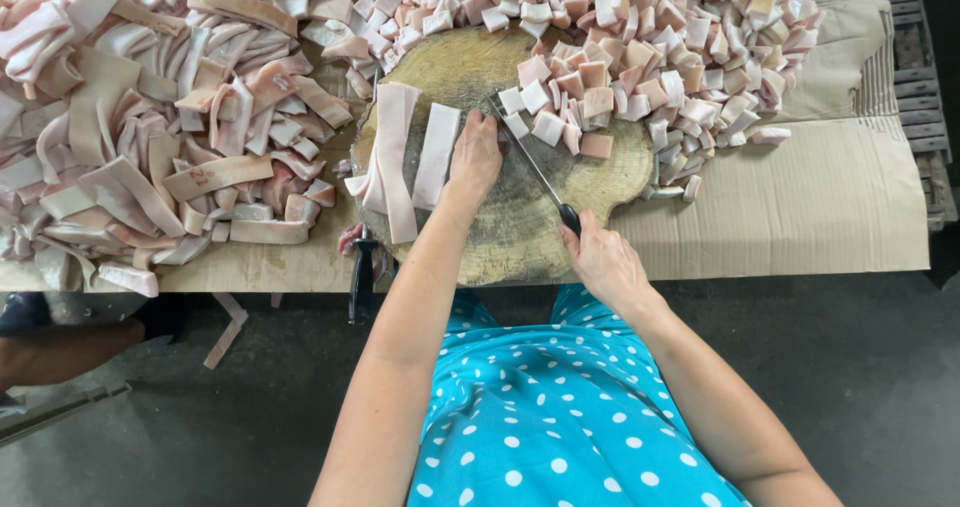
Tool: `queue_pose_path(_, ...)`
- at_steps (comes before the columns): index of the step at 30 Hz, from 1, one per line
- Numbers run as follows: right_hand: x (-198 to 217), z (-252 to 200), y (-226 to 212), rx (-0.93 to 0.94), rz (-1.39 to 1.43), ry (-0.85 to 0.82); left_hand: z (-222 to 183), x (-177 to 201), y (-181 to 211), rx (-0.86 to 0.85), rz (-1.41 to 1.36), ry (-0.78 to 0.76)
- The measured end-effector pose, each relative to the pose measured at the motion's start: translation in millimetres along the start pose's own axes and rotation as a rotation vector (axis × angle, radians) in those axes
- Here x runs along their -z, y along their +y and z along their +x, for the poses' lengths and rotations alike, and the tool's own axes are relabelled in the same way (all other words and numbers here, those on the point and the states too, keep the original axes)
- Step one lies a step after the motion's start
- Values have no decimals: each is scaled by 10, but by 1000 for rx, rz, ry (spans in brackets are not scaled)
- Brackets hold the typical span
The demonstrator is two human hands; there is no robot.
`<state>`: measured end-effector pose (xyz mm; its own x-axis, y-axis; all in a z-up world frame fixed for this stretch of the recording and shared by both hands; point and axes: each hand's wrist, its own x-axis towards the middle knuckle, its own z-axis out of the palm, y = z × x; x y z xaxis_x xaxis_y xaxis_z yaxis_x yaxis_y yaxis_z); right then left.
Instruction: The person cuts strips of animal skin into small cubes on a round wooden block using a knife.
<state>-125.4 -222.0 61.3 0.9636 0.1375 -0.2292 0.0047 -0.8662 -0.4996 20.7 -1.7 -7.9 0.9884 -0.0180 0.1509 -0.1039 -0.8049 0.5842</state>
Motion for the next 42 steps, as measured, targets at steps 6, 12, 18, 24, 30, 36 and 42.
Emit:
queue_pose_path(6, -43, 156, 0, -7, 46, -66, 101, -52, -143, -121, -17, 36)
queue_pose_path(12, -73, 695, -189, 38, 130, -77, 66, 45, -105, -174, -107, 33)
queue_pose_path(18, -205, 1018, -306, 11, 105, -63, 35, 133, -42, -128, -143, 1)
queue_pose_path(24, -321, 1230, -401, 23, 77, 8, 3, 63, -84, -135, -136, 45)
queue_pose_path(30, -11, 1247, -380, -34, 209, -117, -45, -59, -164, -90, -129, 31)
queue_pose_path(36, -76, 770, -119, 87, 162, -17, -24, -142, -148, -64, -174, 107)
queue_pose_path(42, 50, 151, 121, -17, 22, -44, 3, -137, -90, 84, -192, 149)
